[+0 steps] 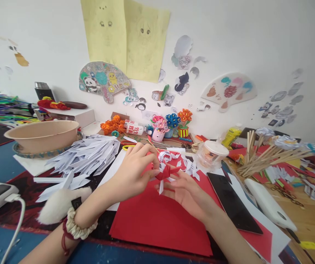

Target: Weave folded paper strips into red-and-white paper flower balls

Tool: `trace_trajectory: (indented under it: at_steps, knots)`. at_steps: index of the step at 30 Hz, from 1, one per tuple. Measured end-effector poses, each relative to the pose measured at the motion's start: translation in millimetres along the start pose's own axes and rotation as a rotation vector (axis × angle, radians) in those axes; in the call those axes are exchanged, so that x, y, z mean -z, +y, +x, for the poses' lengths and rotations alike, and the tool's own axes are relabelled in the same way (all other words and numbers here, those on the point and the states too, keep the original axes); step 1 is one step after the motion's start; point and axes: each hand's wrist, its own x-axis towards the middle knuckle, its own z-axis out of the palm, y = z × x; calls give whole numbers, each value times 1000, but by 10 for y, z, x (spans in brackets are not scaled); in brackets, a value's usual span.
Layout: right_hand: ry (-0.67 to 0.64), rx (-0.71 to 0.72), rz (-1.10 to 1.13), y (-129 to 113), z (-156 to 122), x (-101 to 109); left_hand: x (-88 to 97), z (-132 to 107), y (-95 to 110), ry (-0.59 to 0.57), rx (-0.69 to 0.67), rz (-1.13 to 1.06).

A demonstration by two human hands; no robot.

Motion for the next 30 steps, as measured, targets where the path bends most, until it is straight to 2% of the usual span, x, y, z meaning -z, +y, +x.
trace_trajectory:
  at_steps: [4,6,8,10,13,14,15,16,17,19,22,26,30]
  knots:
    - [-11,1,16,-9,-9,-17,4,-4,28,-12,-29,41]
    - [-27,-12,-40,0,-6,-24,5,-10,37,-16,-45,68]
    - [17,3,-162,23,2,-26,4,-9,38,-14,-35,84]
    - [201,146,-381,57,4,-27,-5,-5,36,-14,-11,101]
    - [625,593,-879,108,-19,-49,-38,1,37,-21,34,136]
    - [675,733,-1063,121,-32,-63,-54,2,39,-22,47,148]
    - [621,847,-1240,130,-44,-77,-70,2,41,-24,57,157]
    - [511,906,-1388,138,-52,-89,-85,2,43,-26,65,162]
    - [452,934,-1492,145,-55,-95,-100,1,43,-29,74,165]
    - [428,923,-1626,159,-44,-82,-124,0,38,-37,91,155]
    - [360,860,-1694,183,-8,-17,-155,-4,23,-41,110,129]
    - [235,860,-1722,206,19,39,-197,-13,8,-55,113,171]
    - [223,911,-1715,207,18,20,-226,-16,1,-21,117,207]
